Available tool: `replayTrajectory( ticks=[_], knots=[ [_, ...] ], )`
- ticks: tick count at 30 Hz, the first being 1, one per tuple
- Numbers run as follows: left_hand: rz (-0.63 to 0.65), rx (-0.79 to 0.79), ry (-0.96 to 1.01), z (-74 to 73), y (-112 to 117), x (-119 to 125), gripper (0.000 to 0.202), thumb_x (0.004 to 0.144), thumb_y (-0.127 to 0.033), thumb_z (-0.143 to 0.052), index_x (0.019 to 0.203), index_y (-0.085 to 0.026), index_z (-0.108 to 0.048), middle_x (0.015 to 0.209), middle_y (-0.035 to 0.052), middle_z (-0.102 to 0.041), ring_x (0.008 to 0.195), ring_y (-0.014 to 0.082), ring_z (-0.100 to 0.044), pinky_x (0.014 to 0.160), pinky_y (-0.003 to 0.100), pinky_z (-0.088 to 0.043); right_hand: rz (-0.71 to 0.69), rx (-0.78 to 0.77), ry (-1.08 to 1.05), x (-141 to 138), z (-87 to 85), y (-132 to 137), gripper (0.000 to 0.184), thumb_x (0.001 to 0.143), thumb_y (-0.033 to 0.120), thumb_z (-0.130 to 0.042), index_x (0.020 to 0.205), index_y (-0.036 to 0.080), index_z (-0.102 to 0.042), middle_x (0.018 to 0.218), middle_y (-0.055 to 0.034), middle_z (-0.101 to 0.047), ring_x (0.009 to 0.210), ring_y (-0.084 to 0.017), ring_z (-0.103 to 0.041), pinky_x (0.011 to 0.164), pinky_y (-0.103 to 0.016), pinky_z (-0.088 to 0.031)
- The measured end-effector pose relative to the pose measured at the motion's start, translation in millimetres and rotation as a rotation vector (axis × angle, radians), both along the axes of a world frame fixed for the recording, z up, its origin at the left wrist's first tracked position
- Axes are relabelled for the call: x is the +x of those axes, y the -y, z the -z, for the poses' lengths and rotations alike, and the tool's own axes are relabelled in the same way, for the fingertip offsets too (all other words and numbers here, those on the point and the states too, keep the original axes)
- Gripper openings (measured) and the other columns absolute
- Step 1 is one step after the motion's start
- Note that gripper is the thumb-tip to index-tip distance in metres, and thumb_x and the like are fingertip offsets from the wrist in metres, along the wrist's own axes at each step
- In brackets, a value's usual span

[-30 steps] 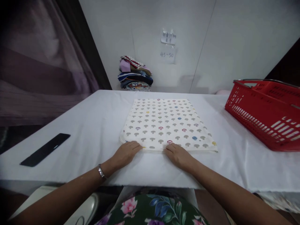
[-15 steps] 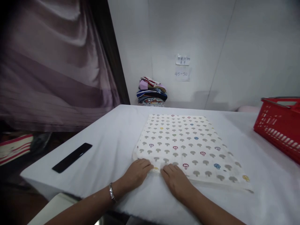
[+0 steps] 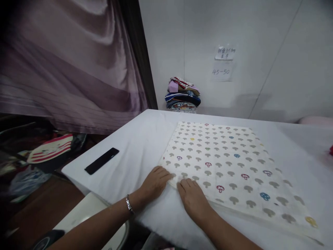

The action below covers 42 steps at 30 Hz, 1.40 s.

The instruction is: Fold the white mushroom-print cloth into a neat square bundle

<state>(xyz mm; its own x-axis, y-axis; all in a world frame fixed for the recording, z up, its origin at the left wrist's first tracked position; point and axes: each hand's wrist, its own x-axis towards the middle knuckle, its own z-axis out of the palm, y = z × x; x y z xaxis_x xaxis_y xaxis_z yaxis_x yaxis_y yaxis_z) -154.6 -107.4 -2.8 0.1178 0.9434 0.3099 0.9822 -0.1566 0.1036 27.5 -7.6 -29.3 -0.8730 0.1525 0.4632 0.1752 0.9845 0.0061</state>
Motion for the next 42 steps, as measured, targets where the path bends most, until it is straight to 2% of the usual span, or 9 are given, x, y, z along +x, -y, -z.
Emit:
replayTrajectory(
  ticks=[2,5,10,14,19,25,32,39,42],
  knots=[
    [-0.094,0.041,0.061,-2.9,5.1,-10.0,0.036,0.077,-0.006,-0.046,0.109,-0.018,-0.057,0.102,0.0064,-0.061,0.100,0.0195,-0.050,0.090,0.038,-0.038,-0.010,0.017,-0.012,1.2,1.7,-1.3,0.018,0.087,0.009,-0.045,0.099,0.015,-0.057,0.084,-0.0058,-0.056,0.075,-0.018,-0.047,0.067,-0.031,-0.035],
    [-0.340,0.102,0.258,-3.8,13.9,-23.7,0.041,0.075,-0.008,-0.047,0.114,-0.019,-0.054,0.118,0.0092,-0.055,0.110,0.0214,-0.048,0.093,0.039,-0.039,-0.021,0.023,-0.008,2.2,2.5,-2.8,0.023,0.086,0.007,-0.043,0.103,0.013,-0.057,0.087,-0.0075,-0.057,0.077,-0.020,-0.048,0.069,-0.032,-0.037],
    [-0.718,-0.096,0.945,-4.6,17.9,-29.3,0.036,0.080,-0.028,-0.050,0.114,-0.016,-0.052,0.088,0.0051,-0.065,0.071,0.0138,-0.060,0.062,0.027,-0.050,-0.032,-0.010,0.004,2.4,3.0,-3.7,0.026,0.085,0.006,-0.042,0.104,0.013,-0.058,0.089,-0.0087,-0.058,0.079,-0.021,-0.048,0.070,-0.033,-0.038],
    [-0.794,-0.204,1.384,-16.9,10.1,-20.0,0.045,0.077,-0.035,-0.057,0.113,-0.010,-0.048,0.083,0.0092,-0.067,0.061,0.0136,-0.061,0.051,0.024,-0.049,-0.052,-0.030,-0.002,3.7,3.4,-4.3,0.031,0.087,0.008,-0.040,0.113,0.015,-0.055,0.091,-0.0088,-0.058,0.080,-0.020,-0.048,0.072,-0.033,-0.038],
    [-0.782,-0.281,1.560,-24.4,0.9,-13.2,0.035,0.077,-0.035,-0.058,0.102,-0.012,-0.051,0.077,0.0075,-0.065,0.054,0.0141,-0.062,0.051,0.027,-0.050,-0.077,-0.047,0.026,4.6,2.4,-4.4,0.034,0.088,0.010,-0.040,0.119,0.016,-0.052,0.092,-0.0086,-0.057,0.080,-0.020,-0.047,0.071,-0.032,-0.037],
    [-0.756,-0.323,1.616,-16.3,-7.1,-15.3,0.033,0.078,-0.037,-0.058,0.100,-0.013,-0.049,0.068,0.0047,-0.064,0.053,0.0155,-0.062,0.051,0.026,-0.050,-0.062,-0.038,0.041,3.5,2.8,-3.3,0.030,0.089,0.013,-0.038,0.114,0.018,-0.055,0.088,-0.0072,-0.057,0.078,-0.020,-0.047,0.068,-0.031,-0.036],
    [-0.743,-0.349,1.563,-17.9,-12.1,-17.9,0.013,0.074,-0.024,-0.056,0.080,-0.013,-0.053,0.058,0.0020,-0.060,0.051,0.0126,-0.058,0.054,0.026,-0.050,-0.070,-0.029,0.035,4.7,2.3,-0.3,0.031,0.087,0.009,-0.040,0.113,0.018,-0.054,0.086,-0.0065,-0.056,0.076,-0.019,-0.046,0.067,-0.030,-0.034],
    [-0.778,-0.299,0.903,-17.9,-7.7,-20.9,0.006,0.067,-0.019,-0.052,0.071,-0.017,-0.054,0.052,0.0013,-0.058,0.051,0.0163,-0.057,0.052,0.025,-0.043,-0.076,-0.010,0.008,4.4,4.5,0.7,0.025,0.089,0.015,-0.043,0.110,0.021,-0.053,0.085,-0.0037,-0.055,0.076,-0.018,-0.047,0.068,-0.029,-0.034],
    [-0.778,-0.285,0.775,-20.6,-8.0,-20.3,0.006,0.064,-0.018,-0.052,0.069,-0.017,-0.056,0.055,0.0021,-0.060,0.051,0.0153,-0.056,0.051,0.024,-0.040,-0.073,-0.018,0.008,4.0,1.0,2.2,0.023,0.089,0.014,-0.042,0.108,0.021,-0.054,0.084,-0.0035,-0.055,0.074,-0.018,-0.047,0.067,-0.029,-0.035]
  ],
)
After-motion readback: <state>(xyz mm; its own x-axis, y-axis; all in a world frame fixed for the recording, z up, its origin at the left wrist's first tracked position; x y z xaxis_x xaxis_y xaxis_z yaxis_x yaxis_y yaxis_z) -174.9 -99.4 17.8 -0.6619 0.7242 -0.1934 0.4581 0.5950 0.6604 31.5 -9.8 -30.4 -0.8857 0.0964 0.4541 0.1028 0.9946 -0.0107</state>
